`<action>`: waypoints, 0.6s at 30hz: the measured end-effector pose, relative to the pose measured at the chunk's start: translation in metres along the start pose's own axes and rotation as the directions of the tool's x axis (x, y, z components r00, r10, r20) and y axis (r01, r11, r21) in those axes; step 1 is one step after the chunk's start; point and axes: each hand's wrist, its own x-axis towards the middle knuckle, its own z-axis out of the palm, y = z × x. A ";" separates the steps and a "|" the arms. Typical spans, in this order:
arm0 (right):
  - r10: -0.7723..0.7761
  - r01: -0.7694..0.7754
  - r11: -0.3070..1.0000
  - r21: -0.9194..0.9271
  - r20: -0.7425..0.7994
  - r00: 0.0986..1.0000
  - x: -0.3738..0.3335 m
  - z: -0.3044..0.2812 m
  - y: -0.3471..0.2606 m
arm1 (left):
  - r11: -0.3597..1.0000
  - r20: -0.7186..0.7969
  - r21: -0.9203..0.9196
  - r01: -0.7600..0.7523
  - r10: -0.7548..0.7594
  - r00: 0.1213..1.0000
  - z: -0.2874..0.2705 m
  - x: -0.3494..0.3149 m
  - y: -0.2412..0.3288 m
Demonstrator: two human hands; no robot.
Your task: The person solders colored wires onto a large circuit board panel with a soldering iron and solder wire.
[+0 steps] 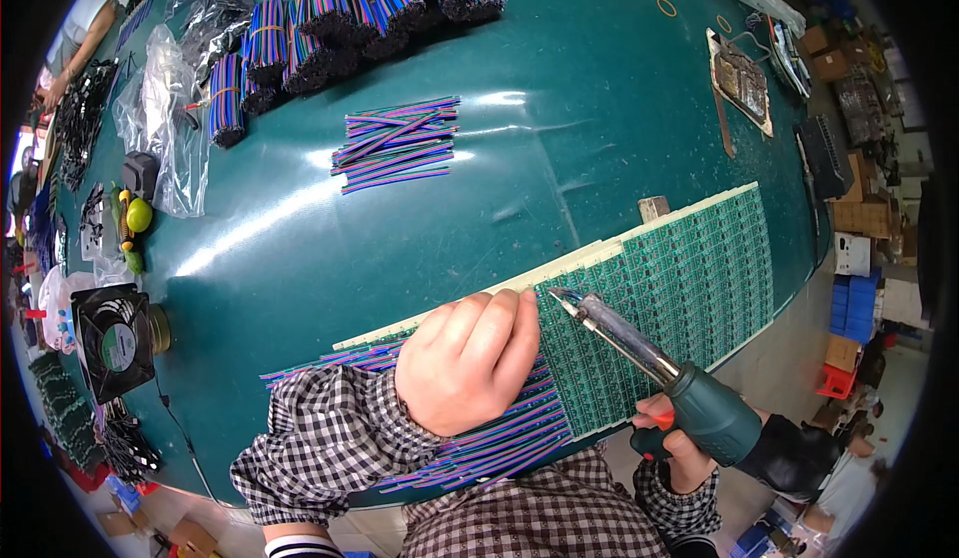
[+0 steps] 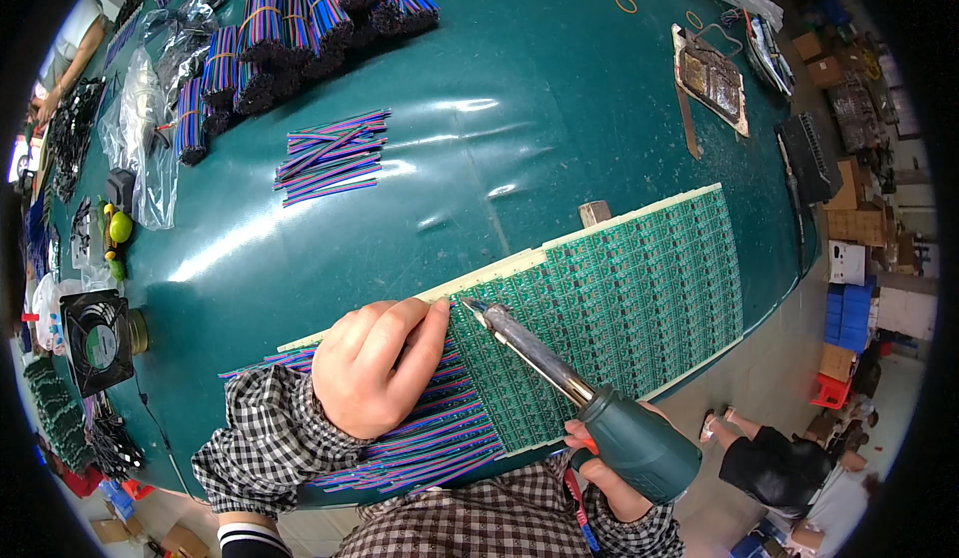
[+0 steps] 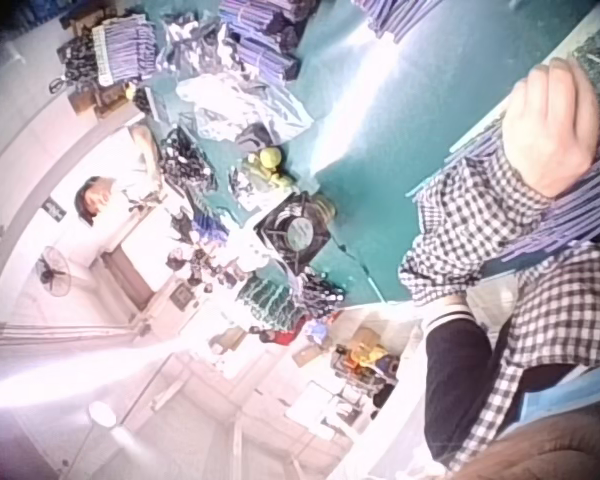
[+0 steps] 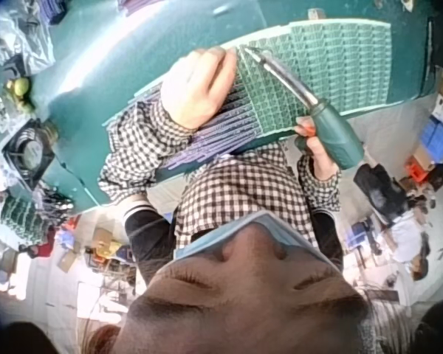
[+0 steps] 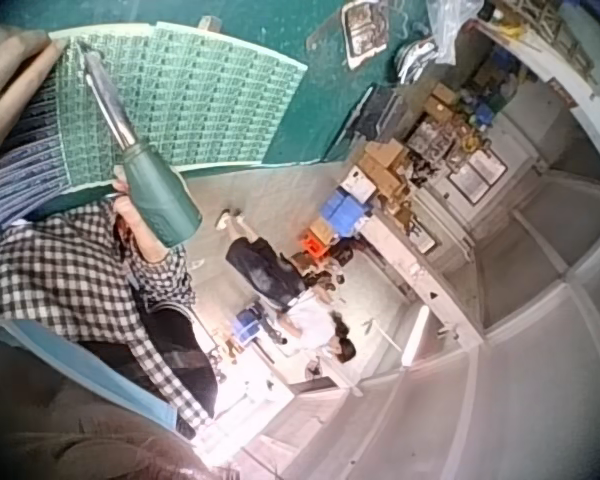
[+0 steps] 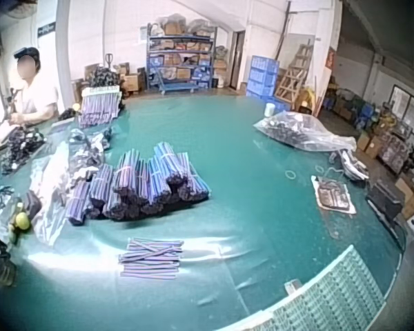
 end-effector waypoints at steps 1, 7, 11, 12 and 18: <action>-0.015 0.015 1.000 0.002 -0.024 1.000 -0.001 0.001 -0.001 | 1.000 0.003 0.002 -0.002 0.002 1.000 0.001 0.000 0.000; -0.042 0.045 0.996 -0.080 0.038 0.998 0.005 0.003 -0.005 | 0.999 -0.010 0.032 0.001 -0.001 1.000 -0.001 0.000 0.001; -0.134 0.128 0.974 -0.189 -0.018 0.991 0.011 0.017 -0.009 | 0.999 -0.006 0.033 -0.005 0.005 1.000 0.001 0.001 0.002; -0.146 0.142 0.974 -0.178 -0.009 0.989 0.013 0.017 -0.007 | 0.999 -0.007 0.038 -0.006 0.006 1.000 0.001 0.000 0.002; -0.113 0.103 0.978 -0.181 -0.051 0.992 0.009 0.010 0.001 | 0.999 -0.019 0.048 -0.008 0.009 1.000 0.002 0.000 0.002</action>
